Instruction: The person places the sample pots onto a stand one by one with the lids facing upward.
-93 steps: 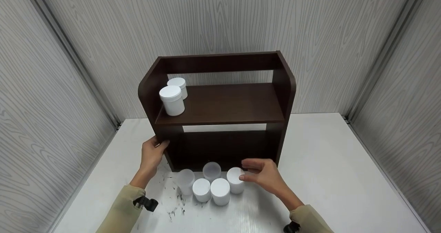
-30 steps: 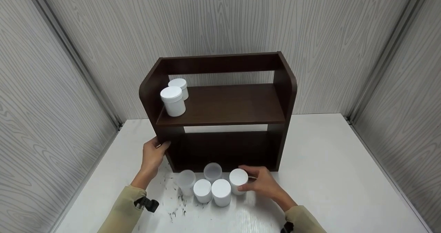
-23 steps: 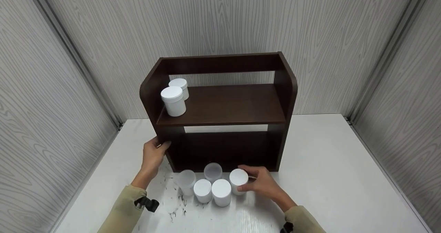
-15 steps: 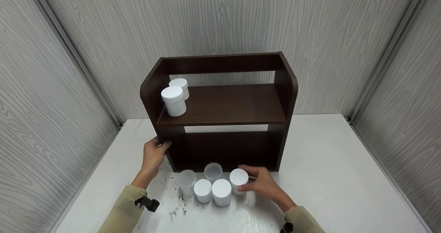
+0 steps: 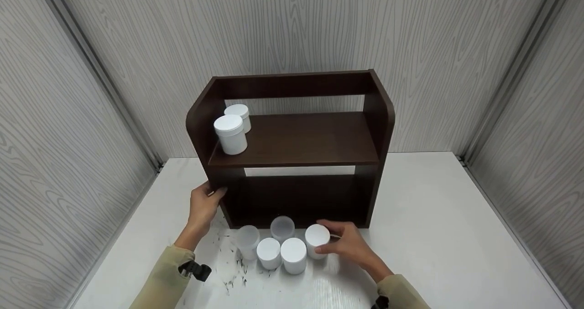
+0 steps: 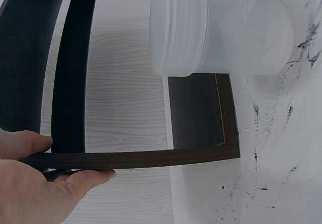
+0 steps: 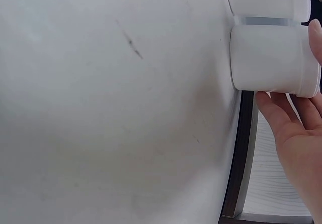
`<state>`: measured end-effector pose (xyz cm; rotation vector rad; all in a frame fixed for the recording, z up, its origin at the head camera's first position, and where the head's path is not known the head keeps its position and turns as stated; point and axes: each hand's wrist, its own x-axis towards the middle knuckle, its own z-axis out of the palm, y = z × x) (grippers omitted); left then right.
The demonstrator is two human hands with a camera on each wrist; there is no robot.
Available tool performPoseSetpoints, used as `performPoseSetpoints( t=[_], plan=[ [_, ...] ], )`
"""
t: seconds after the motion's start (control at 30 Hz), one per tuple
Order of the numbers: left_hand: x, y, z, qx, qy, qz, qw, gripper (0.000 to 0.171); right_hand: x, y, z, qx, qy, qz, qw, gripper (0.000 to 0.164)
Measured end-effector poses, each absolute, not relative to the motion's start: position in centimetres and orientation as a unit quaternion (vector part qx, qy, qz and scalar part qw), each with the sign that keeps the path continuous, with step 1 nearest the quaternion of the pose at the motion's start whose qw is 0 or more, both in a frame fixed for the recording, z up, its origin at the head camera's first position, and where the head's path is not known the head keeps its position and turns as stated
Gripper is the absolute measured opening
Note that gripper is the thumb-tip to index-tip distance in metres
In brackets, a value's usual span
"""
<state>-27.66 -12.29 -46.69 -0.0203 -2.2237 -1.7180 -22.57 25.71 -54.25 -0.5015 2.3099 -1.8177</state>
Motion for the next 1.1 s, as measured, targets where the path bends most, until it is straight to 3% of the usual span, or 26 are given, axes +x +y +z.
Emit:
performPoseSetpoints(
  t=[1.1],
  plan=[
    [-27.7,-12.4,-46.9,0.0,-0.776,-0.608,0.168,0.034,-21.1,24.8,-48.2,-0.134,0.764,-0.627,0.077,0.077]
  ],
)
